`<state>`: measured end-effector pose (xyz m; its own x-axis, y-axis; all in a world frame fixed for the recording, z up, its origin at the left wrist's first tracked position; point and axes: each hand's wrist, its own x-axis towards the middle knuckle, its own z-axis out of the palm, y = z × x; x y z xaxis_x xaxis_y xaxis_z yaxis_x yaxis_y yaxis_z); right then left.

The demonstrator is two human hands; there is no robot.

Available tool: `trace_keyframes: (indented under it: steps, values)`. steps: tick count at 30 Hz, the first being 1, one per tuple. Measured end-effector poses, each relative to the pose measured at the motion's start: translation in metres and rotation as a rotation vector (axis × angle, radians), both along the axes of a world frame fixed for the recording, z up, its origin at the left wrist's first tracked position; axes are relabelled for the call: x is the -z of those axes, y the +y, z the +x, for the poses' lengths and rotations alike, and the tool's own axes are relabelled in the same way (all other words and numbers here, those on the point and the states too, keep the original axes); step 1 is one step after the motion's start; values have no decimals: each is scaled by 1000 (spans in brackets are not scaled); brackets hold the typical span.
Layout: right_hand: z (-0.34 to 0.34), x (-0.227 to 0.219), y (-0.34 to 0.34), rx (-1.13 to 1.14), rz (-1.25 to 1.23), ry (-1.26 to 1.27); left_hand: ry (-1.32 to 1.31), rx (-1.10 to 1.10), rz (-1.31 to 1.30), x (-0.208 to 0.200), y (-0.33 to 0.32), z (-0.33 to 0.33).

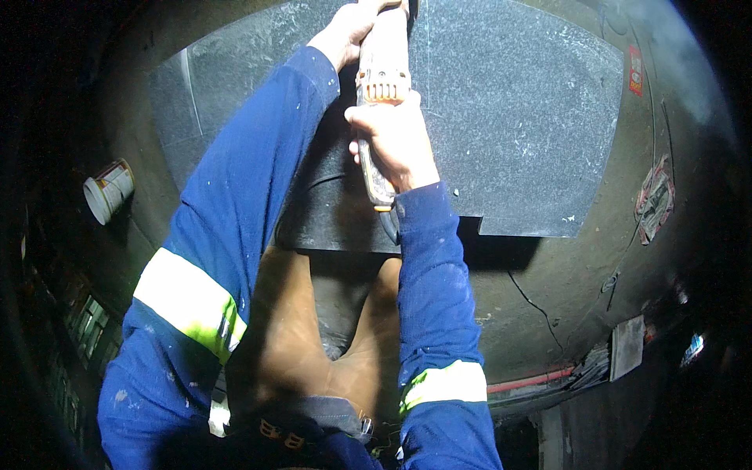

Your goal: The person uses an angle grinder to cut a large dark metal sheet on the floor. They guide the tool along marked lines, reposition the sheet, and continue cutting until a section is separated. Another worker briefly assists by moving the cut piece.

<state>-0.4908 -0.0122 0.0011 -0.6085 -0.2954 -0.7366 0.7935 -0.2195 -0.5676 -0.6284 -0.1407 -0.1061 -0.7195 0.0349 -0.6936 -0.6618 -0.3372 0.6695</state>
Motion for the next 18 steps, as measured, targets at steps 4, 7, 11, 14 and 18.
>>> trace_keyframes:
  steps: [4,7,11,14,18]
  values:
    - [16,-7,4,33,-8,-38,25,-4,-15,-11,4,18]
    - [23,-7,1,65,-22,-25,50,-14,72,-9,2,25]
    - [18,-4,-1,69,-50,-19,321,-17,102,5,-2,22]
    - [9,1,0,45,-20,-12,260,22,56,0,-1,12]
    - [-7,1,0,20,12,4,190,56,3,-11,1,7]
